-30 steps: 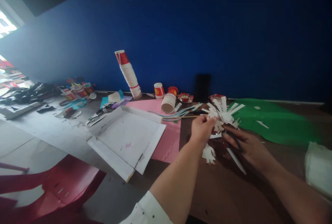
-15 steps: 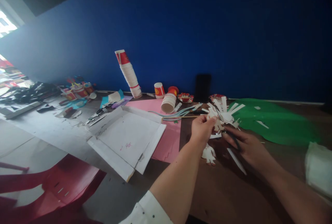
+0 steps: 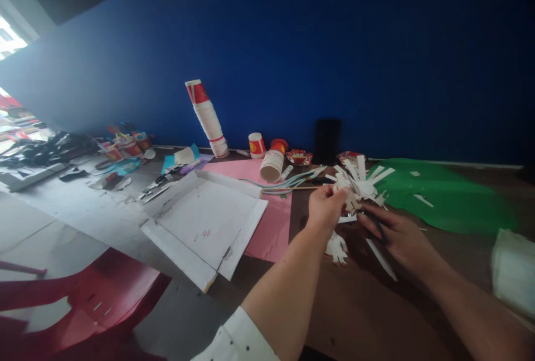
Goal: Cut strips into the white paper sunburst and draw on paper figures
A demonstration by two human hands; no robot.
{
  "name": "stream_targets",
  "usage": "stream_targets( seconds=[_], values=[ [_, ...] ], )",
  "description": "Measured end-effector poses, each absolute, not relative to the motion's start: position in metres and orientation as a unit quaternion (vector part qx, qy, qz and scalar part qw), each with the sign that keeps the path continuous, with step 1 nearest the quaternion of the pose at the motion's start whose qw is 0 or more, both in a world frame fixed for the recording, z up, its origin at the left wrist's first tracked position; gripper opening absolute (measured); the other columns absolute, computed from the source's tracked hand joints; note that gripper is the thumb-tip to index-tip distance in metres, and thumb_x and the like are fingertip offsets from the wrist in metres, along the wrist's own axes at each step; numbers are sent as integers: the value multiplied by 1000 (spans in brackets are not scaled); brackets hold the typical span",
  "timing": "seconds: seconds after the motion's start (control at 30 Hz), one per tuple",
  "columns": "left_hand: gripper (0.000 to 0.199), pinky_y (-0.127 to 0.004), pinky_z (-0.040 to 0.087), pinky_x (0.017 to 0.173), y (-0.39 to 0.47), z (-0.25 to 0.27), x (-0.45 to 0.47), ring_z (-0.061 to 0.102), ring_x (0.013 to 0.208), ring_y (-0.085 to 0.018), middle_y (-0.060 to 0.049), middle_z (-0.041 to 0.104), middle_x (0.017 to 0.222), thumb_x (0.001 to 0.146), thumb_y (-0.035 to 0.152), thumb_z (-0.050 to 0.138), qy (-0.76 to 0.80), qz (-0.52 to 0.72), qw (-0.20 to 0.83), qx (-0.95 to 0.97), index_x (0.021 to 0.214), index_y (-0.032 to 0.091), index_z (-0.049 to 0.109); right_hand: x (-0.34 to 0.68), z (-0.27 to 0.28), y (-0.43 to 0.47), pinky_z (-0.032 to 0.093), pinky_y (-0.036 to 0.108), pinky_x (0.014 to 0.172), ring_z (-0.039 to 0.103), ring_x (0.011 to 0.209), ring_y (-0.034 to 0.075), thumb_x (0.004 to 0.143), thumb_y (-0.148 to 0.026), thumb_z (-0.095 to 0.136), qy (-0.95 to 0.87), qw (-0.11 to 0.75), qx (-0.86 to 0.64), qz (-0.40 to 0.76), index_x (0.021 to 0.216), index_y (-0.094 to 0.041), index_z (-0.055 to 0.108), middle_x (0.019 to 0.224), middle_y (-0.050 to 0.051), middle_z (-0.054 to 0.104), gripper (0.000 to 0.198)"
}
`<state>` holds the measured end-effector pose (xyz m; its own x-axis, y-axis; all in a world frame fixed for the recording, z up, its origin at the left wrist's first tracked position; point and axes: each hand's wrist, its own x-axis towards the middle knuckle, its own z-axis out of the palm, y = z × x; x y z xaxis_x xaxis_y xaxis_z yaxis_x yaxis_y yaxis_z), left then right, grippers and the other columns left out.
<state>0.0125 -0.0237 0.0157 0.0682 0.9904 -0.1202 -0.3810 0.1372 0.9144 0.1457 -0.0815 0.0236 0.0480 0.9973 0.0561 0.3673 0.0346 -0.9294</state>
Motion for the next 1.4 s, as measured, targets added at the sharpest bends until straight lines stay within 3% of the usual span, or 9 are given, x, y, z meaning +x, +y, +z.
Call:
stream_targets(
  seconds=[0.2, 0.37, 0.53, 0.7, 0.8, 0.9, 1.03, 1.27, 1.4],
  values=[
    [29, -22, 46, 50, -23, 15, 12, 47, 49, -9, 2, 52, 56, 71, 37, 77, 413, 545, 629, 371, 69, 15, 58, 150, 13, -78, 56, 31, 63, 70, 79, 27, 71, -60, 74, -577, 435, -581, 375, 100, -21, 80, 85, 6, 77, 49],
    [26, -22, 45, 50, -23, 13, 12, 47, 50, -9, 2, 51, 56, 72, 36, 74, 415, 541, 628, 375, 69, 16, 58, 151, 11, -77, 55, 30, 62, 69, 78, 26, 73, -58, 75, -580, 434, -581, 371, 103, -23, 80, 83, 5, 76, 48],
    [22, -22, 44, 51, -23, 13, 12, 46, 50, -9, 2, 51, 56, 72, 34, 71, 416, 540, 623, 383, 70, 16, 58, 148, 18, -79, 54, 30, 54, 66, 63, 22, 71, -58, 74, -570, 417, -593, 386, 106, -22, 80, 74, 4, 74, 51],
    [23, -21, 39, 49, -23, 13, 12, 44, 48, -8, 2, 51, 55, 72, 34, 70, 424, 536, 614, 395, 67, 17, 56, 148, 18, -79, 58, 33, 66, 72, 88, 32, 70, -54, 72, -584, 424, -596, 352, 96, -23, 81, 81, 7, 78, 41],
    [20, -21, 38, 50, -24, 12, 13, 45, 50, -8, 2, 52, 56, 72, 31, 69, 423, 536, 608, 404, 67, 16, 56, 151, 11, -77, 58, 34, 75, 71, 99, 33, 69, -46, 74, -599, 438, -577, 341, 96, -25, 81, 95, 7, 79, 35],
    [18, -21, 39, 52, -24, 12, 15, 45, 51, -9, 2, 53, 56, 72, 30, 68, 430, 536, 604, 403, 68, 16, 58, 152, 9, -77, 59, 35, 75, 72, 98, 32, 71, -41, 73, -607, 438, -568, 343, 97, -26, 80, 101, 7, 79, 31],
    [17, -21, 38, 51, -24, 11, 16, 44, 50, -9, 3, 51, 55, 71, 30, 67, 432, 534, 610, 396, 68, 16, 57, 151, 11, -79, 59, 35, 65, 73, 89, 33, 69, -40, 74, -602, 443, -567, 346, 96, -29, 81, 88, 6, 79, 30],
    [19, -21, 38, 52, -22, 8, 16, 45, 51, -9, 2, 52, 55, 72, 31, 68, 429, 538, 601, 406, 66, 17, 57, 155, 2, -76, 60, 37, 67, 72, 94, 34, 69, -42, 74, -623, 452, -547, 329, 94, -27, 81, 92, 7, 80, 30],
    [18, -22, 39, 52, -23, 9, 16, 45, 50, -9, 3, 52, 55, 72, 31, 68, 425, 538, 610, 397, 68, 16, 58, 153, 10, -76, 59, 39, 81, 69, 107, 35, 73, -45, 70, -620, 441, -566, 318, 90, -26, 81, 99, 7, 80, 28]
  ],
)
